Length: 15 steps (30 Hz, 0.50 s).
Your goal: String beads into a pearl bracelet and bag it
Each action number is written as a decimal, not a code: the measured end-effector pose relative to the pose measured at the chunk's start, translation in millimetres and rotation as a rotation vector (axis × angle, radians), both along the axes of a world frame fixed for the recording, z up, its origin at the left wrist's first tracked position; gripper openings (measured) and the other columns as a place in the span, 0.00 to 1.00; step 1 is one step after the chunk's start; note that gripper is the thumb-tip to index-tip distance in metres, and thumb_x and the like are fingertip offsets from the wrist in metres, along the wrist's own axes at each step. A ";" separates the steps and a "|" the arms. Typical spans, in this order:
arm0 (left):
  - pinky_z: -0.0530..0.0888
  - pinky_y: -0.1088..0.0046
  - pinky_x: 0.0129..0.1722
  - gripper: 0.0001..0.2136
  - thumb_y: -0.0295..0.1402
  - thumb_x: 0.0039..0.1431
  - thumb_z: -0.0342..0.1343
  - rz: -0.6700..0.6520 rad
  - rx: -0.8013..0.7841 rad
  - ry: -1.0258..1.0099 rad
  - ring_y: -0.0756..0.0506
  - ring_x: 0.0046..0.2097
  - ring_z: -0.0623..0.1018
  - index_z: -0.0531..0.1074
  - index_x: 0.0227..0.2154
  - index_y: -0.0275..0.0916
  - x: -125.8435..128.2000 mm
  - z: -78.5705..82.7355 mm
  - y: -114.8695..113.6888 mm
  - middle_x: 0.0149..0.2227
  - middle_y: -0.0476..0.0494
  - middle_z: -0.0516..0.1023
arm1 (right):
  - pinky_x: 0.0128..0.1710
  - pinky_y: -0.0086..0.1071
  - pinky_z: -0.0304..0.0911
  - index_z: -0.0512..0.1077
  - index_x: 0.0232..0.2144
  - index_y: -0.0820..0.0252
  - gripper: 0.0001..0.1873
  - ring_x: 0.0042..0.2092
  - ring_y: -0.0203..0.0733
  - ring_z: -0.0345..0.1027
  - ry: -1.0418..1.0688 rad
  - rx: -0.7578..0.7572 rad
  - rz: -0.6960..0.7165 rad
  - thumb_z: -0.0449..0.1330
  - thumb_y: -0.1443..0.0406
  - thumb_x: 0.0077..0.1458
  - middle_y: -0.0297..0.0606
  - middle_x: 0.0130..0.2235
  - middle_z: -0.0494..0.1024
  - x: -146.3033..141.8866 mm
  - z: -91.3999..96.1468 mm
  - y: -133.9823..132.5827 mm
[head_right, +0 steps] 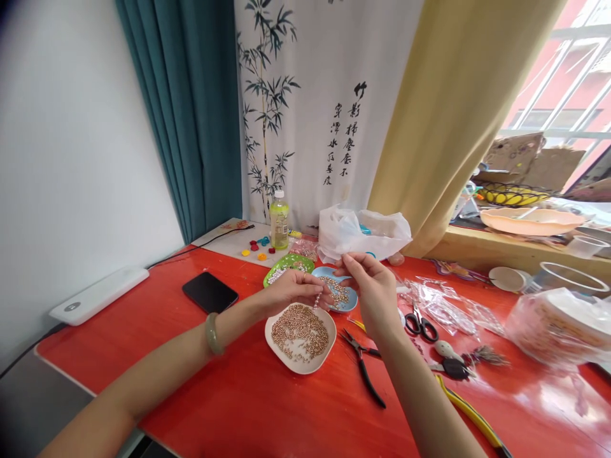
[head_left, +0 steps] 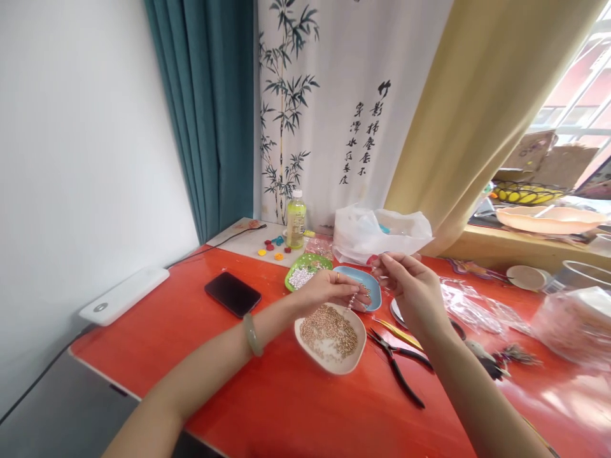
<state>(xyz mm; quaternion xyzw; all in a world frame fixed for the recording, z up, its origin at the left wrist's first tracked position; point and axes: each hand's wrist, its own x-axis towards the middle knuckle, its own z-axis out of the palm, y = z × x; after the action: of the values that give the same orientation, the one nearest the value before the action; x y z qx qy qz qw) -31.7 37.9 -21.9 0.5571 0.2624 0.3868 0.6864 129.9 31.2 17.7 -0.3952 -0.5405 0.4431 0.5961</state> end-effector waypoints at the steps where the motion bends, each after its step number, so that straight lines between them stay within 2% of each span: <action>1: 0.69 0.70 0.37 0.12 0.35 0.46 0.59 0.001 -0.021 -0.006 0.47 0.33 0.77 0.73 0.32 0.32 0.3 1.5 0.0 0.33 0.38 0.78 | 0.25 0.25 0.61 0.71 0.25 0.60 0.10 0.28 0.33 0.65 0.012 0.003 -0.003 0.62 0.59 0.44 0.34 0.28 0.73 1.4 1.2 0.6; 6: 0.70 0.74 0.34 0.09 0.32 0.47 0.59 0.010 -0.136 -0.109 0.49 0.30 0.77 0.71 0.30 0.31 3.2 9.3 -1.4 0.30 0.40 0.78 | 0.25 0.25 0.61 0.71 0.32 0.60 0.14 0.31 0.34 0.66 -0.021 -0.067 0.023 0.58 0.56 0.47 0.38 0.35 0.73 8.4 -7.4 0.2; 8: 0.70 0.74 0.34 0.08 0.31 0.48 0.58 0.038 -0.158 -0.167 0.49 0.30 0.77 0.70 0.30 0.31 4.4 12.9 -1.5 0.29 0.40 0.78 | 0.23 0.25 0.60 0.70 0.35 0.61 0.18 0.28 0.33 0.65 -0.083 -0.147 0.114 0.55 0.54 0.49 0.40 0.35 0.74 9.4 -15.5 -2.5; 11: 0.70 0.72 0.37 0.06 0.29 0.50 0.56 0.081 -0.138 -0.251 0.49 0.31 0.77 0.69 0.30 0.32 5.6 17.3 0.0 0.30 0.39 0.78 | 0.20 0.26 0.58 0.71 0.33 0.64 0.21 0.22 0.31 0.62 -0.134 -0.257 0.275 0.52 0.51 0.51 0.41 0.30 0.74 7.8 -25.6 -8.7; 15: 0.71 0.72 0.36 0.04 0.29 0.52 0.55 0.143 -0.109 -0.325 0.49 0.32 0.77 0.68 0.29 0.33 6.0 19.5 2.0 0.31 0.40 0.78 | 0.22 0.26 0.59 0.71 0.32 0.63 0.18 0.22 0.30 0.63 -0.084 -0.314 0.392 0.54 0.54 0.51 0.42 0.34 0.76 2.5 -29.1 -15.3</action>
<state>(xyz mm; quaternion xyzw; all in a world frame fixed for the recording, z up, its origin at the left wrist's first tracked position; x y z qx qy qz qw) -25.7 39.9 -2.4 0.4291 0.2073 0.5048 0.7198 132.4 15.9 -11.4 -0.3888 -0.5557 0.6120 0.4069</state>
